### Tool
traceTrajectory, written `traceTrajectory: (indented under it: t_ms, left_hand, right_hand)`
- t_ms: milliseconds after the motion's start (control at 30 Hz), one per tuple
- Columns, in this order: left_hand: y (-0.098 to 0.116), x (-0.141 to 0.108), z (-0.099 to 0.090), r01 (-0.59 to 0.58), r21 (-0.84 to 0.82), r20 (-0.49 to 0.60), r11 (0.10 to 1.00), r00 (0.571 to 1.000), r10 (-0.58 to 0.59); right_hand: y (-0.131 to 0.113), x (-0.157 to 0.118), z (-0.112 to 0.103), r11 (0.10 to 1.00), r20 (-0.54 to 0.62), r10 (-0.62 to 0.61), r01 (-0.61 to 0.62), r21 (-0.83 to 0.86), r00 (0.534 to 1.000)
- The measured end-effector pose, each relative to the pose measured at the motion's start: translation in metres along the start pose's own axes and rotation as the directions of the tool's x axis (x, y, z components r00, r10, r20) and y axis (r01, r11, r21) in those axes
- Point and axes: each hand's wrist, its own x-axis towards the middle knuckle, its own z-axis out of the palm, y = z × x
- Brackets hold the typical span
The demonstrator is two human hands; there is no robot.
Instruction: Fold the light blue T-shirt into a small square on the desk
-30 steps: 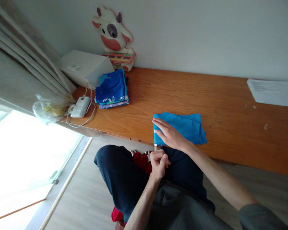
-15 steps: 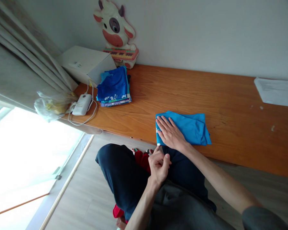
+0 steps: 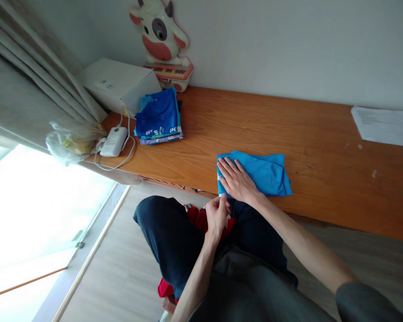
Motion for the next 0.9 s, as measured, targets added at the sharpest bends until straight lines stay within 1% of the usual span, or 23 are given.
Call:
traceTrajectory:
  t_ms: [133,267,333,467,600,733,800,900]
  left_hand:
    - [0.0,0.001,0.005,-0.008,0.0,-0.03,1.0,1.0,0.008]
    - [-0.007,-0.002,0.011,-0.07,-0.02,-0.086,0.997,0.994,0.068]
    - [-0.011,-0.006,0.012,-0.065,-0.047,-0.099,0.997,0.993,0.06]
    - [-0.015,-0.009,0.012,-0.018,-0.082,-0.093,0.996,0.996,0.011]
    - [-0.011,-0.003,0.011,-0.03,-0.111,-0.083,0.993,0.996,0.021]
    - [-0.009,-0.001,0.012,-0.03,-0.095,-0.099,0.995,0.995,0.021]
    - [-0.012,-0.004,0.015,-0.024,-0.106,-0.107,0.994,0.994,0.013]
    - [-0.02,-0.009,0.02,-0.035,-0.166,-0.108,0.985,0.994,0.017]
  right_hand:
    - [0.0,0.0,0.0,1.0,-0.003,0.004,-0.004,0.012,1.0]
    - [0.001,0.0,0.001,1.0,0.003,-0.005,0.005,0.004,1.0]
    - [0.001,-0.001,0.001,1.0,-0.002,-0.006,0.006,-0.002,1.0]
    - [0.001,-0.001,0.001,1.0,-0.007,-0.006,0.006,0.006,1.0]
    - [0.0,-0.001,-0.001,1.0,-0.005,-0.011,0.011,0.024,1.0]
    - [0.0,-0.002,-0.002,0.999,0.0,-0.024,0.024,0.037,1.0]
    - [0.001,-0.004,-0.003,0.998,0.008,-0.041,0.04,0.041,0.999]
    - [0.002,-0.008,-0.004,0.996,0.026,-0.066,0.064,0.055,0.997]
